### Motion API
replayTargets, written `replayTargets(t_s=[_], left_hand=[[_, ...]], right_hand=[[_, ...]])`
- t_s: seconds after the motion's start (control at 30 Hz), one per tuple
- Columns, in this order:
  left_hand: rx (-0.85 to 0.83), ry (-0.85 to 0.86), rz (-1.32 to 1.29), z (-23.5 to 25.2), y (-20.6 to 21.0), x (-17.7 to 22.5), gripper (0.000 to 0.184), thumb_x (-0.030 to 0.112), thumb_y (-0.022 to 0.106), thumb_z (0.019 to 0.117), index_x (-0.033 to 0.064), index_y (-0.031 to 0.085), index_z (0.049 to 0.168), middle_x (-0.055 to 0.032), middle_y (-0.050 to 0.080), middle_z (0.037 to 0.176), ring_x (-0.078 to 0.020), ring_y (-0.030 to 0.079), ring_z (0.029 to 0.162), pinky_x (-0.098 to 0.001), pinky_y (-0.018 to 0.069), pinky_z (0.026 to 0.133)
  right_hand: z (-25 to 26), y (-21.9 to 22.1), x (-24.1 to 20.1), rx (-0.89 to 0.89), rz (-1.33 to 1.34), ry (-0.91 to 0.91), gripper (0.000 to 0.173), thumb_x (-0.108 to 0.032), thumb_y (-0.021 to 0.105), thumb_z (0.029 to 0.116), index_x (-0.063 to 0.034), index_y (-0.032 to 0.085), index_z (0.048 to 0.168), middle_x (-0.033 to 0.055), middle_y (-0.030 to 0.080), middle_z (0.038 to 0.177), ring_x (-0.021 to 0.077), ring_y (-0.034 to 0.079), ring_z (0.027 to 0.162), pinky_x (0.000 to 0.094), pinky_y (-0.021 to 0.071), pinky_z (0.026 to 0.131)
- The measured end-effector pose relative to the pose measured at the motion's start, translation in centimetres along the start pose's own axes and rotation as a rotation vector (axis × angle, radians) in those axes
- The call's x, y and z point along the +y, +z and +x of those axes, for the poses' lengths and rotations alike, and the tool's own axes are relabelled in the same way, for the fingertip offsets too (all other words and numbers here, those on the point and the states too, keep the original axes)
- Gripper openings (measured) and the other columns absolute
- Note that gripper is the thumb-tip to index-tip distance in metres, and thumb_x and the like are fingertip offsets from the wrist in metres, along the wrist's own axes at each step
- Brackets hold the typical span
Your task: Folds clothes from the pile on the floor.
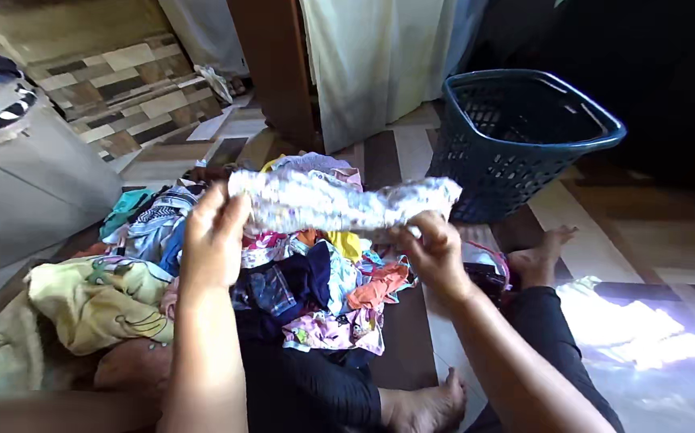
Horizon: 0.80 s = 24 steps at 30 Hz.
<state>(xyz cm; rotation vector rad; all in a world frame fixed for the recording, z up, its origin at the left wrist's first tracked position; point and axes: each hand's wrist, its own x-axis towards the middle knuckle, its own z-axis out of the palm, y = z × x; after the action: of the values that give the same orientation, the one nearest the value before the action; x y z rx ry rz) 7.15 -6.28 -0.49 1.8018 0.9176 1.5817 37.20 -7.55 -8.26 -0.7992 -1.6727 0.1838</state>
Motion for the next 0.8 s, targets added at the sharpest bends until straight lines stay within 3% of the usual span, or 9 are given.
replayTargets(t_s=[0.1, 0.17, 0.3, 0.33, 0.43, 0.53, 0.6, 0.73, 0.8], left_hand=[[-0.124, -0.132, -0.026, -7.2, -2.8, -3.8, 0.010, 0.035, 0.068, 0.0960, 0.0342, 0.075, 0.103, 0.0204, 0.073, 0.099, 0.0052, 0.067, 0.093, -0.0200, 0.0574, 0.083], [-0.149, -0.305, -0.017, -11.8, -3.5, -5.6, 0.008, 0.021, 0.068, 0.0924, 0.0251, 0.075, 0.092, 0.0186, 0.073, 0.090, 0.0059, 0.067, 0.086, -0.0187, 0.0572, 0.079], [-0.197, -0.510, -0.037, -17.3, -3.7, -8.5, 0.010, 0.010, 0.066, 0.0881, 0.0134, 0.074, 0.084, 0.0131, 0.072, 0.083, 0.0046, 0.066, 0.079, -0.0184, 0.0566, 0.076], [-0.191, -0.503, -0.035, -17.6, -3.7, -8.8, 0.007, 0.012, 0.068, 0.0870, 0.0131, 0.074, 0.082, 0.0120, 0.073, 0.087, 0.0044, 0.066, 0.083, -0.0183, 0.0563, 0.078], [-0.176, -0.367, 0.033, -16.8, -4.0, -9.5, 0.024, 0.028, 0.074, 0.0868, 0.0063, 0.072, 0.077, -0.0031, 0.066, 0.127, -0.0054, 0.058, 0.121, -0.0259, 0.0497, 0.103], [-0.166, -0.236, 0.043, -15.8, -3.9, -9.5, 0.029, 0.039, 0.075, 0.0889, 0.0134, 0.073, 0.075, -0.0078, 0.058, 0.146, -0.0183, 0.042, 0.145, -0.0358, 0.0371, 0.118], [-0.213, -0.167, -0.014, -15.4, -3.9, -9.6, 0.023, 0.043, 0.072, 0.0916, 0.0230, 0.077, 0.081, -0.0006, 0.062, 0.143, -0.0212, 0.041, 0.147, -0.0393, 0.0333, 0.122], [-0.280, -0.086, -0.096, -15.3, -3.9, -9.5, 0.019, 0.040, 0.068, 0.0958, 0.0253, 0.079, 0.093, 0.0065, 0.077, 0.113, -0.0139, 0.062, 0.127, -0.0419, 0.0371, 0.120], [-0.223, -0.132, -0.093, -15.4, -3.8, -9.5, 0.016, 0.038, 0.070, 0.0941, 0.0264, 0.080, 0.093, 0.0079, 0.077, 0.111, -0.0093, 0.067, 0.119, -0.0410, 0.0383, 0.119]], right_hand=[[-6.6, 2.2, 0.7, -0.161, -0.055, 0.154, 0.015, -0.013, 0.066, 0.0934, -0.0010, 0.073, 0.087, 0.0100, 0.072, 0.087, 0.0187, 0.069, 0.091, 0.0382, 0.0561, 0.087], [-11.4, 4.0, 0.9, -0.316, -0.029, 0.328, 0.015, -0.010, 0.066, 0.0928, 0.0019, 0.075, 0.091, 0.0167, 0.074, 0.092, 0.0304, 0.071, 0.095, 0.0501, 0.0558, 0.091], [-18.6, 6.4, 0.5, -0.364, -0.089, 0.444, 0.016, -0.015, 0.068, 0.0913, -0.0012, 0.076, 0.088, 0.0166, 0.072, 0.090, 0.0356, 0.071, 0.092, 0.0555, 0.0565, 0.084], [-19.6, 6.7, 0.2, -0.314, -0.159, 0.421, 0.017, -0.018, 0.069, 0.0900, -0.0038, 0.077, 0.086, 0.0164, 0.072, 0.090, 0.0375, 0.070, 0.091, 0.0592, 0.0544, 0.081], [-20.9, 7.0, 0.2, -0.134, -0.410, 0.275, 0.019, -0.034, 0.067, 0.0902, -0.0193, 0.075, 0.081, 0.0141, 0.072, 0.104, 0.0374, 0.066, 0.104, 0.0612, 0.0467, 0.086], [-20.5, 6.8, 0.7, -0.045, -0.524, 0.138, 0.019, -0.042, 0.061, 0.0957, -0.0293, 0.068, 0.084, 0.0081, 0.067, 0.119, 0.0298, 0.055, 0.122, 0.0517, 0.0346, 0.099], [-19.9, 6.6, 0.9, -0.032, -0.546, 0.076, 0.018, -0.043, 0.060, 0.0973, -0.0312, 0.067, 0.086, 0.0053, 0.066, 0.123, 0.0260, 0.052, 0.126, 0.0484, 0.0312, 0.103], [-19.7, 6.4, 0.9, -0.068, -0.555, 0.044, 0.018, -0.042, 0.060, 0.0980, -0.0306, 0.068, 0.086, 0.0039, 0.065, 0.130, 0.0247, 0.049, 0.134, 0.0502, 0.0276, 0.111], [-19.6, 6.4, 0.8, -0.044, -0.562, 0.033, 0.017, -0.040, 0.060, 0.0972, -0.0300, 0.068, 0.085, 0.0041, 0.067, 0.117, 0.0243, 0.054, 0.123, 0.0469, 0.0307, 0.104]])
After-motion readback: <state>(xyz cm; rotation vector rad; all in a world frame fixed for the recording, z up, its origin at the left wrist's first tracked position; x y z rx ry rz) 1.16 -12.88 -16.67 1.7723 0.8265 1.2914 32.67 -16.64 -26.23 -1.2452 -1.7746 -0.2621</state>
